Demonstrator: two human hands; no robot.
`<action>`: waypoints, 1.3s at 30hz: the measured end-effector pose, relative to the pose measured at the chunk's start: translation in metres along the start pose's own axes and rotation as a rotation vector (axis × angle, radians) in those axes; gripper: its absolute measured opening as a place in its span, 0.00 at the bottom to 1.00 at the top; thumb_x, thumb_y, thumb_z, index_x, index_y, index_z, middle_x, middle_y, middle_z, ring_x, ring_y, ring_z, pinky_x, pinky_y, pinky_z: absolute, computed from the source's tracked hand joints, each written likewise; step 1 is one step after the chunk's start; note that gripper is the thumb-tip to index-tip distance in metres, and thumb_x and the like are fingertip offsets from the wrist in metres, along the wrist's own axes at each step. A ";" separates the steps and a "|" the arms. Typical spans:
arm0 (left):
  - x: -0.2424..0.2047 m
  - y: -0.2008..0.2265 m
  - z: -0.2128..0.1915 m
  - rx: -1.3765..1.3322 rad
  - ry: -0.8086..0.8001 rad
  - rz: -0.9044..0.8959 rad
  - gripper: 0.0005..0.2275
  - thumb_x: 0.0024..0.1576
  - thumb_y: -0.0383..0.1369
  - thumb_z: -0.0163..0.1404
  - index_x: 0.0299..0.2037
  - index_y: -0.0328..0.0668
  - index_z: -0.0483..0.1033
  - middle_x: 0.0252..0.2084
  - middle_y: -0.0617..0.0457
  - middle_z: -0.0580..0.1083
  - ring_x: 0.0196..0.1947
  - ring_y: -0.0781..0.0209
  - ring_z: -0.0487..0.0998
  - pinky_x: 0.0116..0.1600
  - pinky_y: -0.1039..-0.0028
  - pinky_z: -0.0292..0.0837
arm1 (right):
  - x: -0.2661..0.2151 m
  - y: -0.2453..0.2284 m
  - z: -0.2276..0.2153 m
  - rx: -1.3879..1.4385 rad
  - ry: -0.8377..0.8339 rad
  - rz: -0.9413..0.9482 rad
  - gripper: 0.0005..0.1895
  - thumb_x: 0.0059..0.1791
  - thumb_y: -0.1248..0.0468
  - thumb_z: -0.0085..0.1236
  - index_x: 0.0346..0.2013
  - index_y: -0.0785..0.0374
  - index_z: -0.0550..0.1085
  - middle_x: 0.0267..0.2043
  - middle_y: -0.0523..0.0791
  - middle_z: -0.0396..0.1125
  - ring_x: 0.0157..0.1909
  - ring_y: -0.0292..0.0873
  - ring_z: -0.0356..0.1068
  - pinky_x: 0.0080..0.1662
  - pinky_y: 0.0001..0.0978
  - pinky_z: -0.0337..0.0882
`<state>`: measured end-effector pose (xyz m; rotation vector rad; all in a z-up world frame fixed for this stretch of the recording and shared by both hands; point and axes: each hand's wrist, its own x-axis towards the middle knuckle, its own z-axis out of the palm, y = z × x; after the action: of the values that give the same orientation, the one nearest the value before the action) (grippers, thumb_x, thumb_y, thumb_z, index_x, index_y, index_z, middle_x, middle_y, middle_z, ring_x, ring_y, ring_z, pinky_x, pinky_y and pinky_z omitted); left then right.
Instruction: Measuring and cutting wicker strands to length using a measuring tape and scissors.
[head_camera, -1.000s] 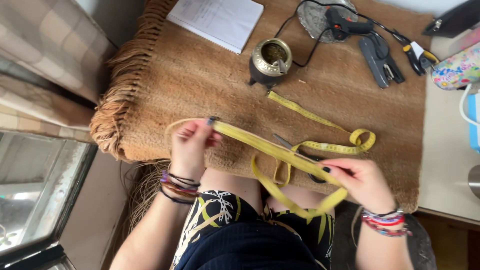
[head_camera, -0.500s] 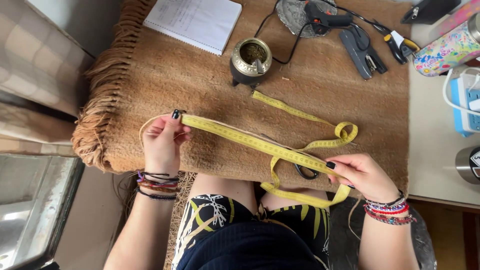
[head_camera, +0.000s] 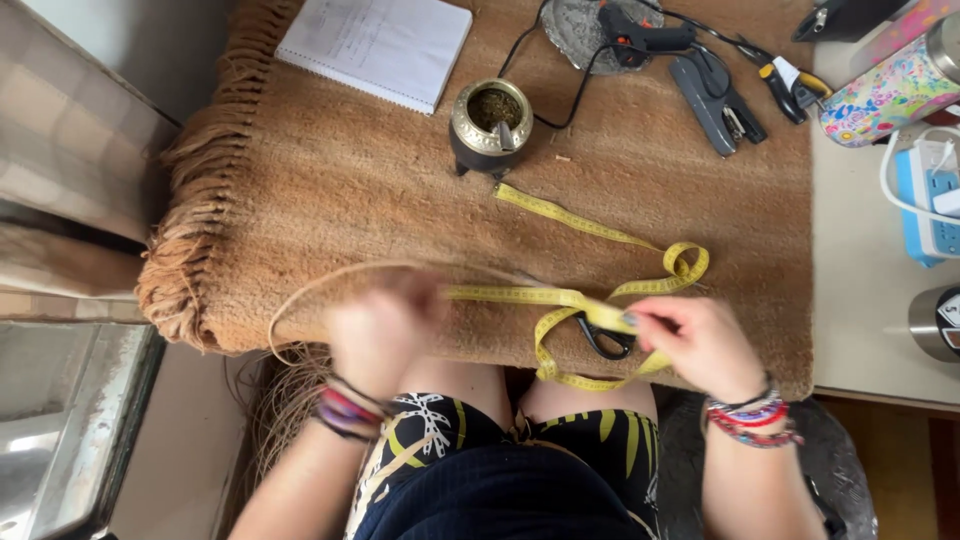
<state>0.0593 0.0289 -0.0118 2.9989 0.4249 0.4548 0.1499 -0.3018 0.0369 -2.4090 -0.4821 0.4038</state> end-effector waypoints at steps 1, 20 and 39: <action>0.002 0.020 -0.009 0.004 -0.002 -0.006 0.08 0.53 0.46 0.57 0.28 0.58 0.83 0.15 0.51 0.72 0.19 0.50 0.79 0.24 0.62 0.71 | 0.004 -0.007 0.006 0.001 -0.006 -0.003 0.07 0.49 0.62 0.61 0.35 0.58 0.85 0.16 0.43 0.76 0.19 0.39 0.71 0.29 0.28 0.71; 0.051 -0.033 0.020 -0.254 0.264 0.402 0.08 0.61 0.42 0.55 0.31 0.57 0.79 0.63 0.64 0.71 0.76 0.46 0.50 0.74 0.43 0.28 | 0.019 0.072 -0.028 0.132 -0.010 0.004 0.08 0.50 0.69 0.58 0.40 0.68 0.83 0.18 0.49 0.75 0.23 0.41 0.71 0.33 0.32 0.71; 0.035 0.076 -0.008 -0.711 -0.060 0.505 0.08 0.61 0.41 0.51 0.33 0.55 0.80 0.52 0.61 0.78 0.74 0.44 0.55 0.72 0.34 0.34 | 0.038 -0.021 0.008 0.232 -0.134 -0.238 0.13 0.50 0.70 0.54 0.48 0.65 0.80 0.27 0.49 0.77 0.24 0.39 0.72 0.33 0.29 0.74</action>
<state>0.1087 -0.0335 0.0143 2.3706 -0.4315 0.4249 0.1747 -0.2655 0.0382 -2.0820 -0.7307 0.4889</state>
